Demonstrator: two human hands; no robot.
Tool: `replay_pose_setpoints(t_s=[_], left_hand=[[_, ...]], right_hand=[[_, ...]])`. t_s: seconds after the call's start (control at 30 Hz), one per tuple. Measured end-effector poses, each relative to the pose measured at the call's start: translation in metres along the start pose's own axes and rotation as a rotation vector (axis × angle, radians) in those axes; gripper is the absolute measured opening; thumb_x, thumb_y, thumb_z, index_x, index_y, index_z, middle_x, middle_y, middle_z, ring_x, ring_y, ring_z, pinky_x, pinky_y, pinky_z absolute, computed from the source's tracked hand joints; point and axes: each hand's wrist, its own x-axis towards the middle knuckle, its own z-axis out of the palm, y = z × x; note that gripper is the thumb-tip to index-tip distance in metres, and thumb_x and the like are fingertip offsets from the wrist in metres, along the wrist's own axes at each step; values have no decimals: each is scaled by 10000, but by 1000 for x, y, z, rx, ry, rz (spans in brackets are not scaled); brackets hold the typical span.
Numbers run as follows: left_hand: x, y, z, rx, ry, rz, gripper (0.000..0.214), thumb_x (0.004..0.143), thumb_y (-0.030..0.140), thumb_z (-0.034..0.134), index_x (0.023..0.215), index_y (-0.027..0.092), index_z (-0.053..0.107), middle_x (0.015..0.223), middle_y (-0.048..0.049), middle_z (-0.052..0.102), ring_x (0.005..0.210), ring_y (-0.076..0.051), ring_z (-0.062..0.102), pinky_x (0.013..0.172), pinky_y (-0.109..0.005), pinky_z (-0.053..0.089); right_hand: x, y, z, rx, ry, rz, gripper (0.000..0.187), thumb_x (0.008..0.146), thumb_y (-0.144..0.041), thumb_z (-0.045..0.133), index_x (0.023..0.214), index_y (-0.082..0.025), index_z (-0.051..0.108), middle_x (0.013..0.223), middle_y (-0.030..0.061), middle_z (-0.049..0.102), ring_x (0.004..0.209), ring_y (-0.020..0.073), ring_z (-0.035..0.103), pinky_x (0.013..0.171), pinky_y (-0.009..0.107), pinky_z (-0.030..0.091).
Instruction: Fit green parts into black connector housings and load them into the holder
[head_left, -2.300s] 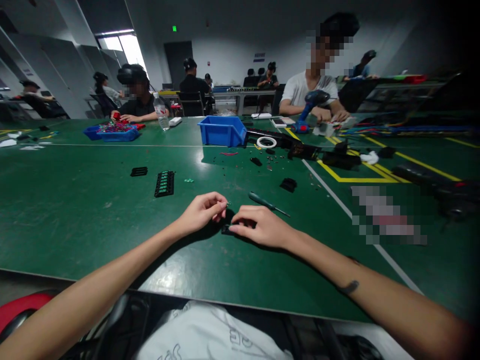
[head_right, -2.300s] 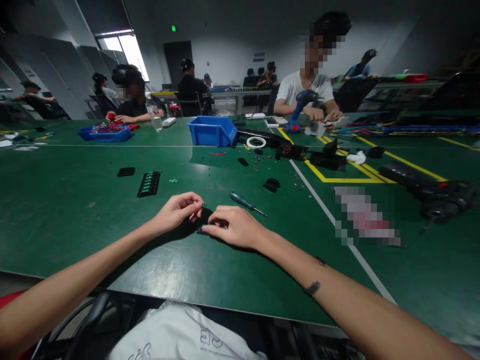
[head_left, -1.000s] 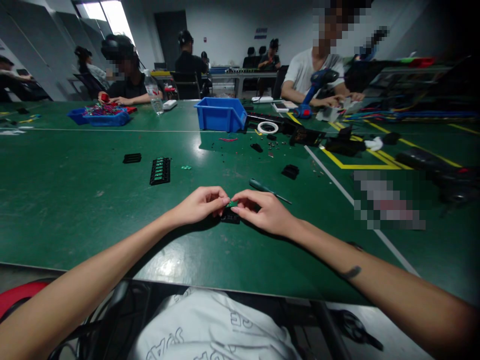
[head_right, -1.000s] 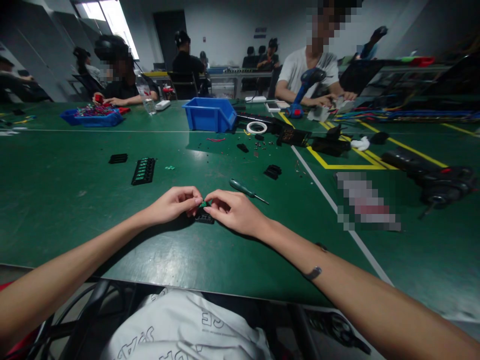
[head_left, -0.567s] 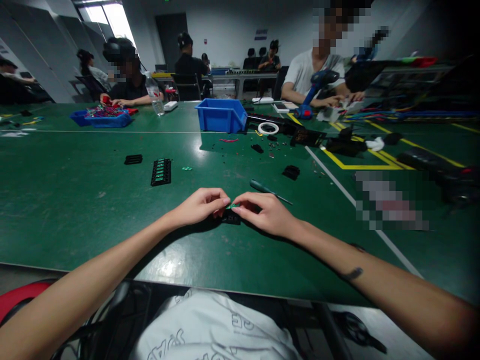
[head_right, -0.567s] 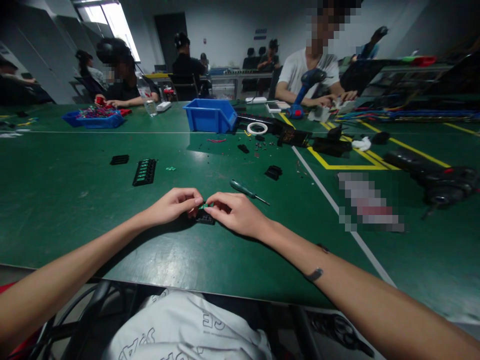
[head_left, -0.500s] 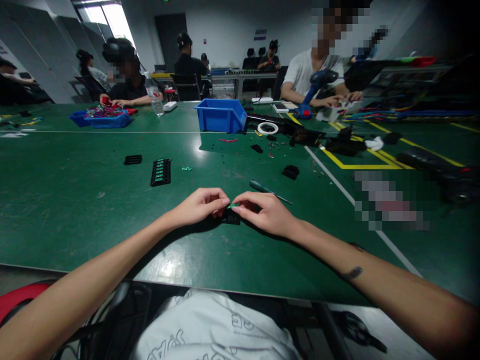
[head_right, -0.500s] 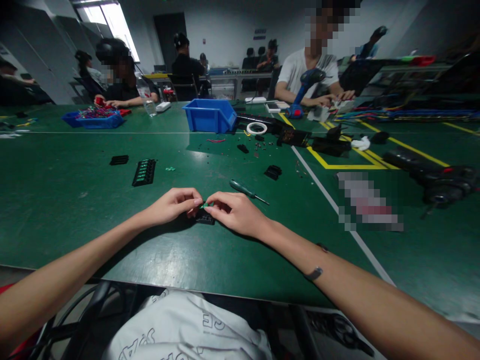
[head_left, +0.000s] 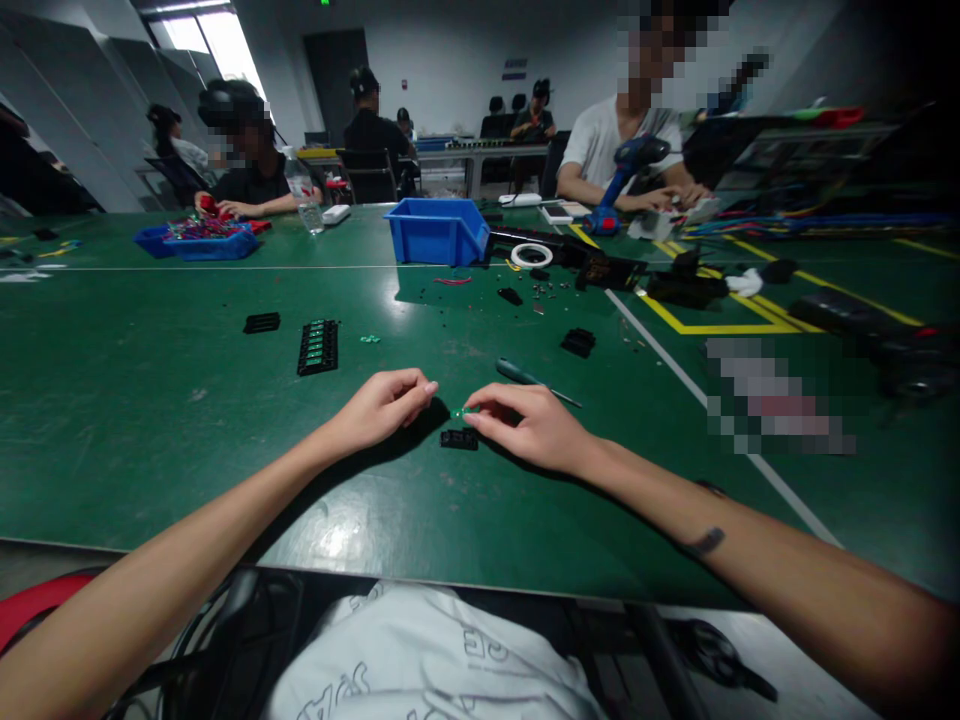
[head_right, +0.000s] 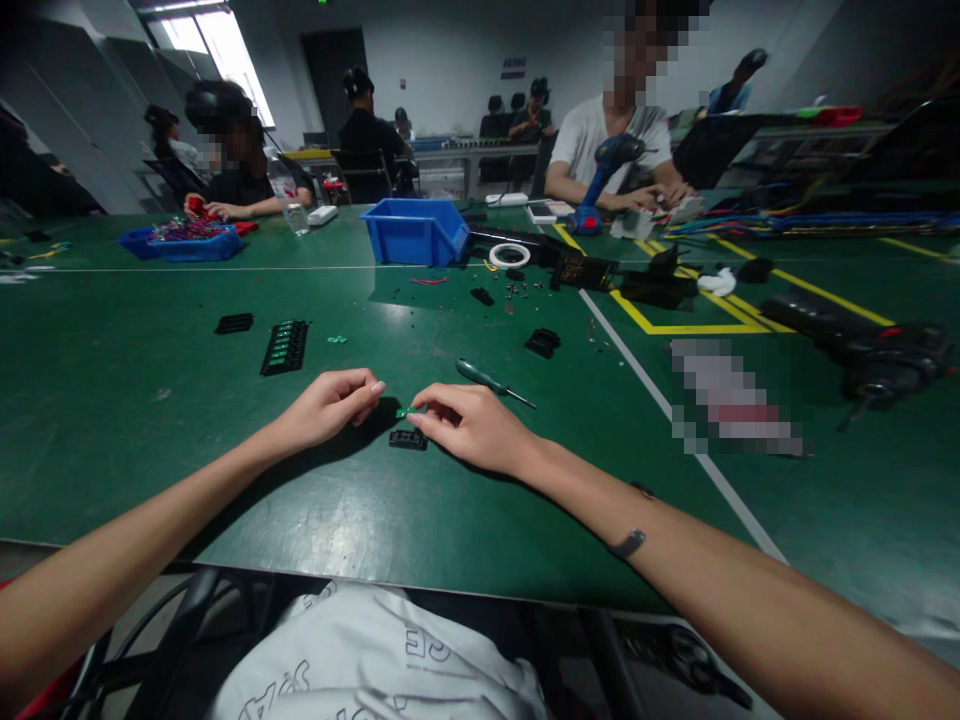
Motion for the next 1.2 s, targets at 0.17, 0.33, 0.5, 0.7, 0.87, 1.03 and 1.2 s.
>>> replay_pose_setpoints(t_s=[0.17, 0.33, 0.5, 0.7, 0.87, 1.03, 1.2], left_hand=[[-3, 5, -2, 178, -73, 85, 426, 1018, 489, 523, 794, 143, 632, 664, 15, 544, 617, -104, 480, 593, -218, 350], [-9, 13, 1, 383, -223, 260, 364, 926, 511, 669, 1065, 177, 716, 918, -54, 634, 805, -169, 590, 729, -261, 417], [-11, 10, 6, 546, -201, 289, 329, 961, 474, 628, 844, 167, 648, 808, -40, 584, 757, -171, 551, 694, -272, 361], [-13, 14, 6, 514, -181, 282, 383, 985, 440, 598, 721, 163, 617, 706, -21, 565, 680, -145, 524, 677, -277, 349], [-13, 17, 0, 479, -82, 282, 208, 962, 225, 522, 1088, 165, 677, 882, -37, 594, 773, -154, 556, 728, -269, 415], [-10, 11, -1, 494, -198, 312, 496, 896, 125, 490, 1375, 195, 601, 1124, -88, 570, 1031, -207, 591, 939, -312, 473], [-10, 13, 0, 557, -174, 286, 255, 958, 282, 564, 1163, 174, 670, 1048, -74, 559, 964, -204, 577, 878, -318, 483]], right_hand=[[0, 0, -1, -12, 2, 14, 180, 973, -355, 645, 1013, -191, 707, 779, 14, 694, 645, 123, 597, 618, 243, 455], [1, 2, -1, -26, 54, 51, 167, 968, -343, 648, 1002, -191, 710, 761, 11, 692, 632, 125, 595, 603, 246, 449], [2, 1, -2, -27, 84, 65, 159, 960, -331, 659, 988, -184, 713, 755, 10, 691, 632, 124, 599, 603, 244, 453], [3, 0, -2, -15, 74, 75, 169, 961, -337, 656, 997, -182, 714, 753, 13, 695, 632, 127, 604, 593, 244, 454], [3, -1, -3, -19, 84, 78, 155, 956, -321, 661, 986, -179, 715, 738, 8, 683, 625, 121, 588, 598, 244, 446], [3, 0, -3, -23, 81, 83, 169, 958, -329, 660, 997, -175, 718, 755, 12, 690, 634, 121, 593, 599, 241, 444], [3, 2, -2, -25, 96, 69, 161, 955, -322, 666, 988, -174, 718, 745, 6, 681, 629, 114, 587, 603, 234, 443]])
